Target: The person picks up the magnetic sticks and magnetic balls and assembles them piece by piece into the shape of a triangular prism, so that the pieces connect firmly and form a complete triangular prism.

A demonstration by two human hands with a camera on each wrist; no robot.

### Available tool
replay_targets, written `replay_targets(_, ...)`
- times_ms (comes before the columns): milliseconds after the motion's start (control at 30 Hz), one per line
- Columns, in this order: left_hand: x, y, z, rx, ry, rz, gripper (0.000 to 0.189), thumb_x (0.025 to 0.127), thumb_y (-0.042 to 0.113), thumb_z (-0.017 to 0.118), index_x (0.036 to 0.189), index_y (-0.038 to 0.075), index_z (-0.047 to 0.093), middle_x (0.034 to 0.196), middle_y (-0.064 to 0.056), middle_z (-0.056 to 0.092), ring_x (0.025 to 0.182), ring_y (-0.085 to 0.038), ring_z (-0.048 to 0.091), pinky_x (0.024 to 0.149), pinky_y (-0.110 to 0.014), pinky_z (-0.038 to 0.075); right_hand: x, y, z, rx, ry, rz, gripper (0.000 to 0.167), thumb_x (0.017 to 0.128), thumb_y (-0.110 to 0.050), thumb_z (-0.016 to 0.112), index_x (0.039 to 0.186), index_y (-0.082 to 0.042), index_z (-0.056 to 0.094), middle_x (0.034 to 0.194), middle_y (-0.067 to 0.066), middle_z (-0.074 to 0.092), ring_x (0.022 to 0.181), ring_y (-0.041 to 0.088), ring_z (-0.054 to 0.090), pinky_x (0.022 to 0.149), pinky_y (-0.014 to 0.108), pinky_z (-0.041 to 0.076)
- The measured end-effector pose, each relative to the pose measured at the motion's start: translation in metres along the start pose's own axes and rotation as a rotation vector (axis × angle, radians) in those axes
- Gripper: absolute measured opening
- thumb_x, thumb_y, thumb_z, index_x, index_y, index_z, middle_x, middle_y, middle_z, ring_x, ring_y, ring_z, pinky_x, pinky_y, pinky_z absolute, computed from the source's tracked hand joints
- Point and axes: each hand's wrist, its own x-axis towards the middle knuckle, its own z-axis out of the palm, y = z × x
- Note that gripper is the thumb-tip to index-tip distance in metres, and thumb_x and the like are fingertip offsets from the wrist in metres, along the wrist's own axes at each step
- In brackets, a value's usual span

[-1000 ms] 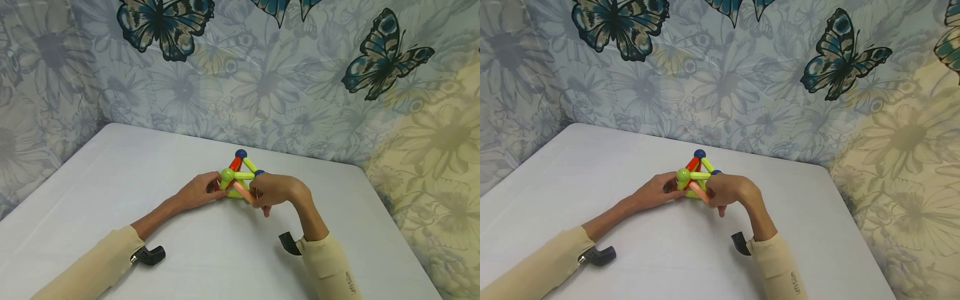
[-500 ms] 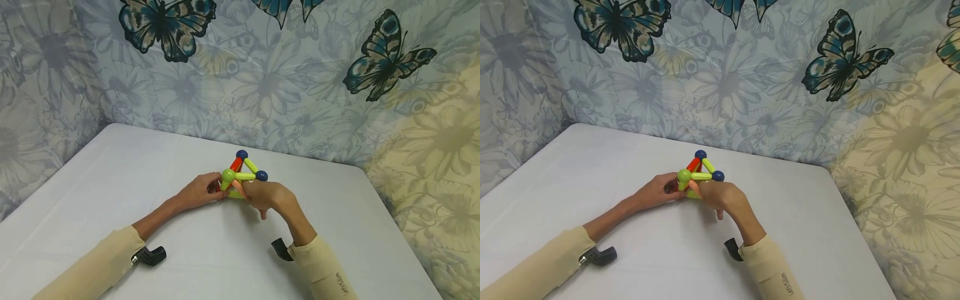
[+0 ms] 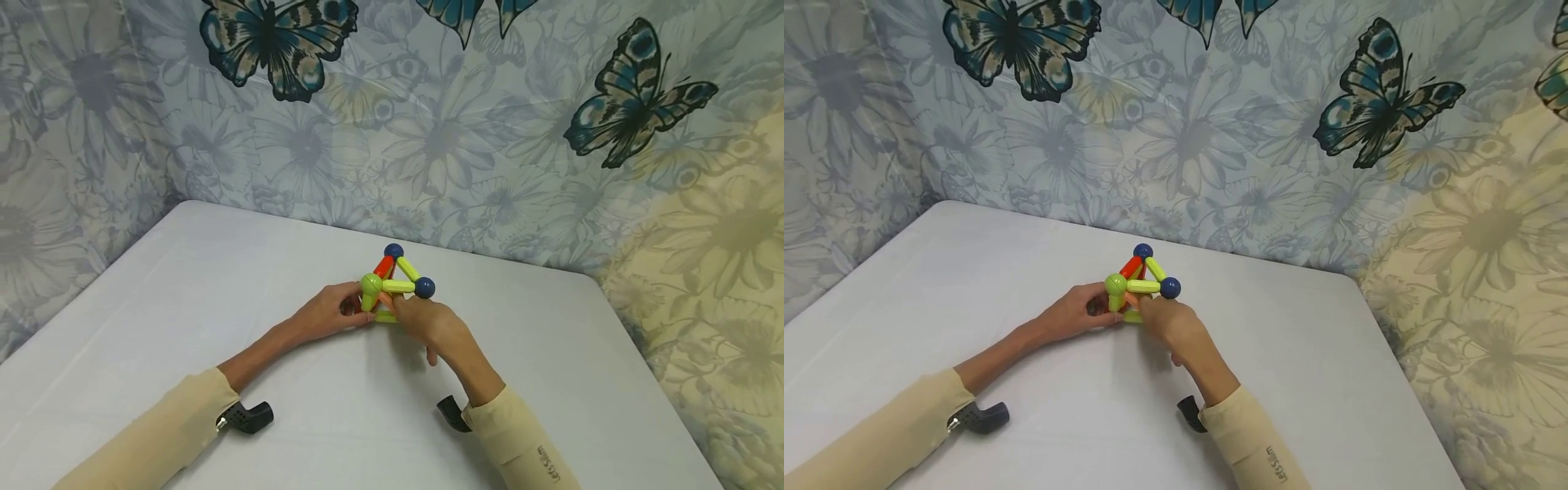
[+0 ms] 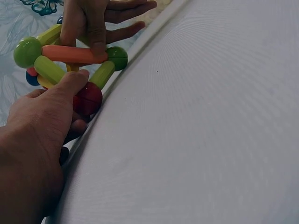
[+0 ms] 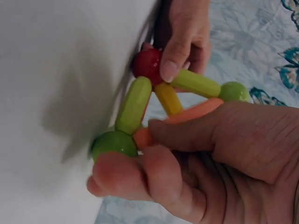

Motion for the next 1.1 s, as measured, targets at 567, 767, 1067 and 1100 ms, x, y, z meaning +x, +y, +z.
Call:
replay_targets(567,-0.002,0.001,0.001,0.026,0.014,-0.066,0.022,0.096,0.031,0.076,0.11,0.018,0.064,0.089,0.004,0.062,0.084,-0.013,0.057,0.073,-0.024,0.046,-0.012,0.004,-0.011,0.045,-0.15,0.044,0.087,0.109,-0.009,0.048,0.162,-0.054,-0.004,0.172,0.02,0.025,0.052,0.03,0.072,0.087,0.042,0.058)
replay_targets(767,-0.002,0.001,0.003,0.009,0.015,-0.063,0.026,0.096,0.03,0.077,0.115,0.017,0.065,0.093,0.003,0.064,0.086,-0.013,0.058,0.076,-0.024,0.048,-0.016,0.003,-0.01,0.059,-0.156,0.058,0.093,0.107,-0.009,0.054,0.162,-0.055,-0.005,0.147,0.023,0.054,0.052,0.03,0.072,0.078,0.037,0.059)
replay_targets(1067,-0.008,-0.001,0.004,0.038,0.052,-0.061,0.034,0.091,0.036,0.081,0.116,0.02,0.066,0.095,0.002,0.065,0.086,-0.014,0.058,0.077,-0.026,0.047,-0.04,-0.001,-0.015,0.014,-0.116,0.021,0.082,0.107,-0.023,0.06,0.167,-0.041,0.007,0.141,0.022,0.06,0.057,0.029,0.074,0.099,0.051,0.052)
replay_targets(1100,-0.01,0.0,0.004,0.056,0.057,-0.075,0.04,0.091,0.04,0.081,0.121,0.02,0.065,0.099,0.001,0.065,0.09,-0.015,0.058,0.08,-0.028,0.049,-0.046,-0.001,-0.017,0.021,-0.117,0.021,0.075,0.107,-0.026,0.06,0.166,-0.036,0.014,0.134,0.021,0.064,0.058,0.028,0.074,0.098,0.051,0.052)
